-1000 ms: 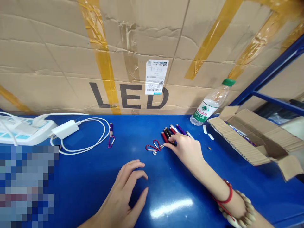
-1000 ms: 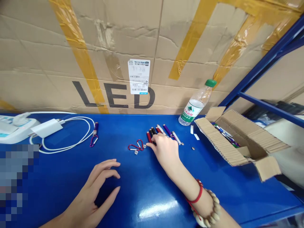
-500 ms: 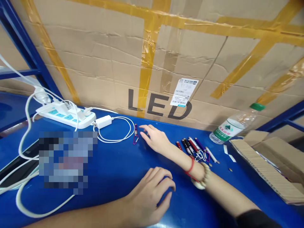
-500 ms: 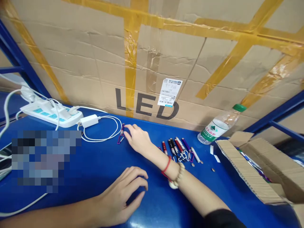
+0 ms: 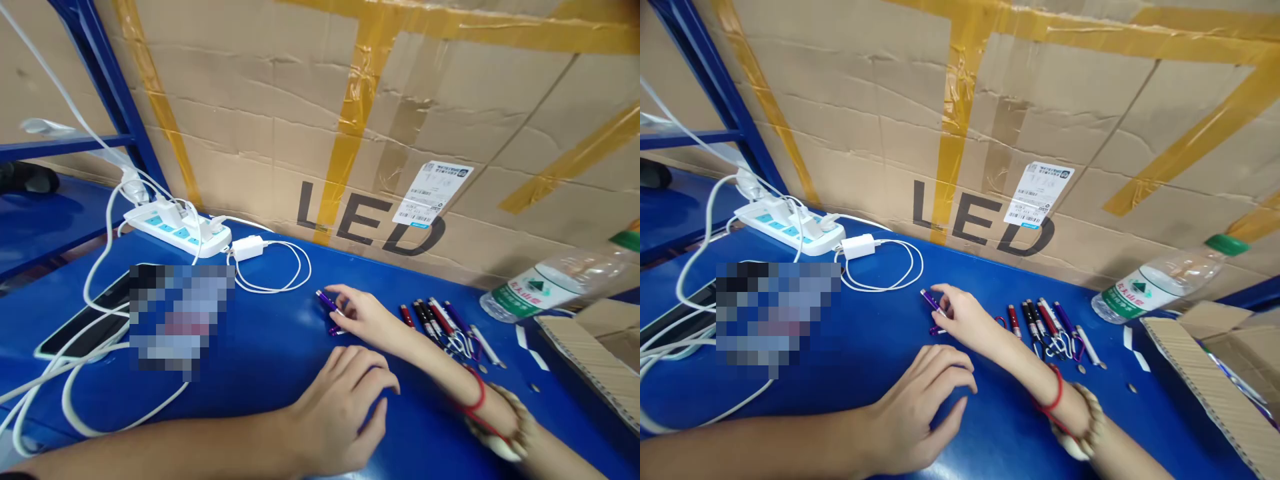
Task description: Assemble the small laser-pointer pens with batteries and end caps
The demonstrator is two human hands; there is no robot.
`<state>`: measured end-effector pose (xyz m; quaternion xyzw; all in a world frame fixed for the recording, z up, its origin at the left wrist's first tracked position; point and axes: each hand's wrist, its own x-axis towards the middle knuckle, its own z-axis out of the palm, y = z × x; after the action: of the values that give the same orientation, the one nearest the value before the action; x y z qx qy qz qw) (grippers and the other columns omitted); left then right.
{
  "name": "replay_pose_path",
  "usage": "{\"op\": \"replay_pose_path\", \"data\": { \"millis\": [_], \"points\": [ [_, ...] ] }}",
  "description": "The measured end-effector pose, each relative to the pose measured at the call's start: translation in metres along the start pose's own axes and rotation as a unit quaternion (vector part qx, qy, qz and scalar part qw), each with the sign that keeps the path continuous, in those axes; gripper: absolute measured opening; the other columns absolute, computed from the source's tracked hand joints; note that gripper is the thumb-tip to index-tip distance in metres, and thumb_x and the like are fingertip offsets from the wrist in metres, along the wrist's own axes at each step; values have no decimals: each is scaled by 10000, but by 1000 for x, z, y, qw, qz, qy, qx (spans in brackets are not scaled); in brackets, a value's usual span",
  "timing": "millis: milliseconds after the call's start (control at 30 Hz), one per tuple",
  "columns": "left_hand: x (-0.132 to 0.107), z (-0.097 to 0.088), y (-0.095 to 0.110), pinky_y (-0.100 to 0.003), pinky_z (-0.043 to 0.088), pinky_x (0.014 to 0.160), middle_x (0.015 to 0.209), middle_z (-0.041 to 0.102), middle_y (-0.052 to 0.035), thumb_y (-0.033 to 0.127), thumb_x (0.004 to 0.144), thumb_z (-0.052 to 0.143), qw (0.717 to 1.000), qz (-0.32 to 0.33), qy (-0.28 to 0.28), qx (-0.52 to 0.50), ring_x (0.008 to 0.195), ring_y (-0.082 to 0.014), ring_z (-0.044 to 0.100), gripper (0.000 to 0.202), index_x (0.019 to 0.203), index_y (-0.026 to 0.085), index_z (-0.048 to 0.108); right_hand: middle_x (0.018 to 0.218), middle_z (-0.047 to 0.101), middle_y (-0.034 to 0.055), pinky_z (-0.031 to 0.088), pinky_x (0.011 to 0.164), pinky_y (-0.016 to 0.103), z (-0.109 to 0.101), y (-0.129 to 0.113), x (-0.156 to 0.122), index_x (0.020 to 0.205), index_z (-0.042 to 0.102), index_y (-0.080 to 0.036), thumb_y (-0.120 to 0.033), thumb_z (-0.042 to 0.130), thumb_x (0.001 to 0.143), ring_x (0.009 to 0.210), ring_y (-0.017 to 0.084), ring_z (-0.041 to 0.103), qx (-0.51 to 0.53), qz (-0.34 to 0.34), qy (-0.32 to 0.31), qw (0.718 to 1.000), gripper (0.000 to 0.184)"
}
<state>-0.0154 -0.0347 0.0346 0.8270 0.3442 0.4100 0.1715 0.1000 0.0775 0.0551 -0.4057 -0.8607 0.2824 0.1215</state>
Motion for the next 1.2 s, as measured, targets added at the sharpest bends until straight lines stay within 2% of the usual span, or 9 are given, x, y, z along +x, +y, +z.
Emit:
{"op": "replay_pose_path", "data": {
  "millis": [67, 233, 400, 500, 567, 667, 767, 867, 1200],
  "points": [
    [1, 0, 0, -344, 424, 820, 975, 570, -78, 82, 816, 441, 1000, 5, 26, -8, 904, -200, 523, 178, 969, 156, 492, 921, 589, 32, 494, 555, 227, -3, 0, -28, 1191, 495, -176, -281, 480, 874, 612, 95, 583, 43, 1, -15, 999, 335],
    [1, -1, -1, -369, 393, 932, 1082, 532, -107, 44, 793, 437, 998, 5, 57, -22, 1075, -217, 483, 303, 1073, 160, 447, 719, 587, 6, 499, 675, 265, -5, 2, -83, 785, 579, -195, -348, 416, 883, 696, 134, 597, 268, 45, -35, 962, 244],
    [2, 1, -5, -425, 282, 1059, 1351, 368, -143, 99, 833, 444, 998, -54, -9, -7, 1309, -247, 269, 447, 1266, 149, 349, 623, 541, -40, 428, 470, 221, 6, 15, -95, 965, 551, -160, -329, 447, 865, 447, 74, 507, 416, 99, -31, 903, 222],
    [4, 2, -9, -438, 268, 1074, 1425, 290, -134, 148, 860, 448, 995, -88, -52, -2, 1344, -245, 217, 529, 1351, 163, 253, 522, 395, -100, 275, 357, 175, 9, 21, -96, 1106, 531, -148, -366, 475, 879, 354, 37, 344, 407, 131, -43, 903, 319],
    [6, 3, -12, -432, 261, 1082, 1447, 270, -115, 169, 879, 441, 992, -99, -72, 3, 1354, -234, 203, 545, 1377, 181, 221, 472, 342, -109, 254, 366, 174, 9, 23, -98, 1009, 582, -134, -425, 446, 896, 359, 34, 313, 395, 127, -38, 909, 340],
    [8, 4, -15, -405, 261, 1090, 1433, 319, -82, 187, 913, 404, 989, -114, -90, 11, 1350, -204, 225, 503, 1382, 215, 227, 448, 434, -68, 349, 421, 183, 8, 24, -100, 739, 614, -124, -481, 402, 901, 396, 43, 402, 398, 110, -22, 911, 445],
    [8, 5, -17, -377, 285, 1082, 1408, 372, -62, 198, 935, 377, 987, -128, -92, 21, 1334, -181, 268, 472, 1382, 237, 230, 629, 564, -10, 454, 467, 194, 9, 24, -100, 867, 666, -125, -456, 501, 857, 502, 70, 540, 417, 114, -19, 901, 370],
    [8, 6, -17, -368, 301, 1075, 1399, 392, -60, 212, 935, 390, 987, -129, -94, 24, 1324, -180, 292, 471, 1382, 236, 242, 829, 575, 20, 431, 406, 169, 11, 24, -99, 1021, 667, -156, -383, 576, 824, 512, 52, 552, 404, 113, 6, 908, 314],
    [9, 14, -27, -411, 420, 914, 1040, 681, -73, 192, 927, 450, 995, -72, -64, 23, 1014, -212, 609, 235, 1143, 190, 544, 687, 620, 20, 442, 471, 221, 13, 30, -105, 817, 726, -164, -285, 722, 709, 543, 95, 522, 215, -7, 169, 962, 162]
  ]
}}
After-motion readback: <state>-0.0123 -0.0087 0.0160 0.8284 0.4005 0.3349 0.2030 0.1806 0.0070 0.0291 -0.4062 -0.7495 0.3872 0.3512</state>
